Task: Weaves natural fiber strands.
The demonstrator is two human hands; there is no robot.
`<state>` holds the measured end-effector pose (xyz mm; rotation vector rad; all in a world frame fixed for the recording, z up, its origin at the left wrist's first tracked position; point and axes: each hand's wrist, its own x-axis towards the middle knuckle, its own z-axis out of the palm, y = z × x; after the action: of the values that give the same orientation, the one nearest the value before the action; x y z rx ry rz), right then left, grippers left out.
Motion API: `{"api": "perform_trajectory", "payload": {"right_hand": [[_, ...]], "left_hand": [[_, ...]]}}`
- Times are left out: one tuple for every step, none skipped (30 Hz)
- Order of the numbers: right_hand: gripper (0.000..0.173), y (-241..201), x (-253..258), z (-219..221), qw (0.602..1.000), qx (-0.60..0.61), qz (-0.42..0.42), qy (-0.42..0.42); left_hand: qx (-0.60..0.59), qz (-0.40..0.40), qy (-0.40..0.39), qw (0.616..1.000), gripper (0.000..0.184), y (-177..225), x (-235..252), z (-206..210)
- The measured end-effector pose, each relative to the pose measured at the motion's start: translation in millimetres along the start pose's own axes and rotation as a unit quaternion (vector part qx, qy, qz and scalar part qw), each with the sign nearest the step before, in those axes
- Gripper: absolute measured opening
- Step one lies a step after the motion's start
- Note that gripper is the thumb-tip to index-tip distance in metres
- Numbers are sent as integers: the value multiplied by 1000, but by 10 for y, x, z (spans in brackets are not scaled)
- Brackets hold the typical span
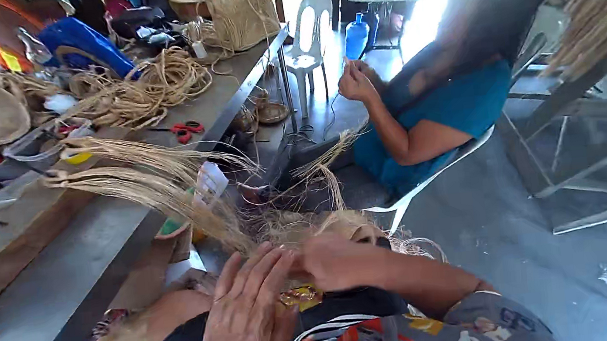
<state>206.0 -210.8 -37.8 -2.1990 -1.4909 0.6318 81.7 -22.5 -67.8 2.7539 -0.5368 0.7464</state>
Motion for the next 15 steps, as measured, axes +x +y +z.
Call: {"api": "perform_trajectory", "payload": {"right_hand": [[28, -16, -27, 27, 998, 14, -52, 42], [28, 15, -55, 43, 991, 29, -95, 88], [28, 76, -79, 54, 981, 45, -127, 136], [28, 164, -94, 64, 972, 63, -146, 172], [28, 271, -100, 75, 966, 82, -154, 192], [29, 385, -100, 95, 964, 99, -153, 196], [30, 498, -98, 137, 965, 116, -142, 185], [32, 606, -95, 195, 968, 137, -127, 166], [31, 691, -92, 272, 968, 166, -114, 150], [31, 761, -90, 381, 964, 192, -116, 143], [32, 803, -91, 496, 959, 216, -121, 140], [33, 810, -93, 595, 954, 235, -127, 138], [33, 789, -91, 670, 950, 243, -134, 140], [32, 757, -88, 713, 952, 237, -132, 142], [32, 738, -88, 734, 958, 217, -124, 143]], "left_hand": [[-52, -27, -30, 998, 56, -13, 23, 91], [-128, -82, -89, 984, 50, -34, 9, 158], [-220, -143, -168, 950, 39, -76, -17, 202], [-321, -181, -238, 899, 34, -120, -59, 249], [-441, -182, -279, 834, 37, -140, -114, 298], [-556, -155, -288, 764, 42, -123, -159, 305], [-651, -114, -261, 703, 47, -82, -193, 268], [-718, -74, -206, 661, 48, -47, -209, 218], [-749, -58, -125, 648, 46, -21, -197, 148], [-747, -61, -40, 661, 43, -33, -171, 87], [-716, -78, 30, 693, 42, -85, -153, 70], [-655, -86, 78, 746, 43, -148, -127, 109], [-552, -95, 93, 823, 45, -194, -117, 194], [-423, -97, 74, 898, 44, -221, -143, 319], [-296, -107, 42, 948, 38, -197, -183, 479]]}}
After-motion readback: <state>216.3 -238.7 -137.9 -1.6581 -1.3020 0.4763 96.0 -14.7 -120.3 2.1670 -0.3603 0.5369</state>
